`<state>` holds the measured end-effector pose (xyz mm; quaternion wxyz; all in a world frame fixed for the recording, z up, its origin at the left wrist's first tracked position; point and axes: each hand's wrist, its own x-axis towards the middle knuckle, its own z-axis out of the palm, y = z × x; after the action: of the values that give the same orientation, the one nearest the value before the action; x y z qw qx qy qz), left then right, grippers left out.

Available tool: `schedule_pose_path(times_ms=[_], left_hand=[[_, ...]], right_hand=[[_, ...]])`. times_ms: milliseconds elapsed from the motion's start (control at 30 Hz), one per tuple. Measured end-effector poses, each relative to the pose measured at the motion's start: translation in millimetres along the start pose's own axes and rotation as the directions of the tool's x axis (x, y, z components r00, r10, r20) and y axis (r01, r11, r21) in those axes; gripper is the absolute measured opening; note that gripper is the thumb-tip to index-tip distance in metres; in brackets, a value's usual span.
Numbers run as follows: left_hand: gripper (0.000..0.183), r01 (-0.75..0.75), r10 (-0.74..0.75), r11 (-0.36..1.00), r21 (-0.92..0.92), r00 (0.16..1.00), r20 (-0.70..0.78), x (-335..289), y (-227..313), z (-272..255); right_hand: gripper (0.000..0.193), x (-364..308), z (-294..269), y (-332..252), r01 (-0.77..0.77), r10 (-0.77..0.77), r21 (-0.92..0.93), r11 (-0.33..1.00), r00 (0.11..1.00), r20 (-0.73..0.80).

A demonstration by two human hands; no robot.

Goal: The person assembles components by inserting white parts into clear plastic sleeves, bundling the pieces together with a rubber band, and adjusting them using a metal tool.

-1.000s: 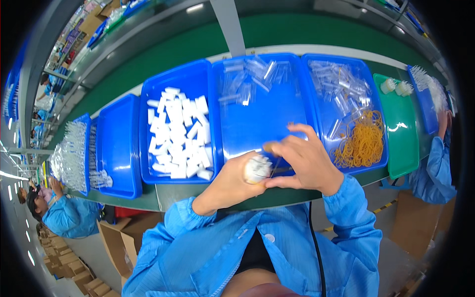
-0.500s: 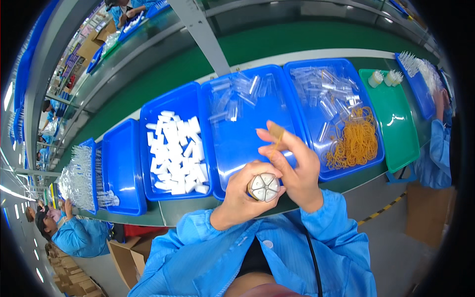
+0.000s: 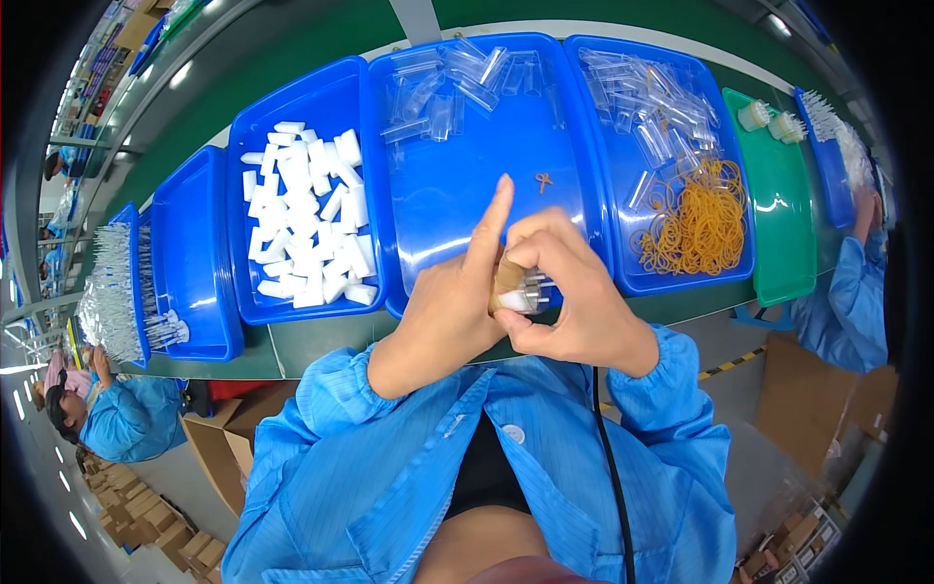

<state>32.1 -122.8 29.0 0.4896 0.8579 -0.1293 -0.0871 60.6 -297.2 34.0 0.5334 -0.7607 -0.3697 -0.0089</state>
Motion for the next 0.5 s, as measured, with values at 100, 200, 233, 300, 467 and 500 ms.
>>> schedule_pose_path(times_ms=[100, 200, 233, 300, 467, 500], left_hand=[[0.110, 0.085, -0.081, 0.996, -0.042, 0.992, 0.095, -2, -3, -3], [0.099, -0.162, 0.155, 0.985, -0.068, 0.984, -0.087, -5, -13, -12], [0.091, -0.036, 0.017, 0.928, -0.370, 0.998, -0.056, -8, -17, -12], [0.072, 0.099, -0.105, 0.708, -0.699, 0.994, 0.034, -13, -20, -9], [0.074, 0.066, -0.131, 0.719, -0.692, 0.991, -0.041, -18, -24, -17], [0.076, 0.018, -0.070, 0.757, -0.653, 0.996, -0.054, -19, -25, -20]], right_hand=[[0.042, -5, 6, 1, -0.138, 0.138, 0.162, 0.977, 0.990, 0.013], [0.043, -7, 8, 0, -0.123, 0.113, -0.038, 0.992, 0.972, -0.206], [0.043, -6, 10, 1, -0.071, 0.028, -0.173, 0.982, 0.971, -0.236], [0.045, -7, 17, 6, 0.049, -0.139, -0.365, 0.930, 0.964, -0.227], [0.061, -11, -6, -7, -0.162, 0.183, 0.250, 0.955, 0.981, -0.063], [0.064, -15, -10, 1, -0.170, 0.190, 0.271, 0.947, 0.981, -0.050]])
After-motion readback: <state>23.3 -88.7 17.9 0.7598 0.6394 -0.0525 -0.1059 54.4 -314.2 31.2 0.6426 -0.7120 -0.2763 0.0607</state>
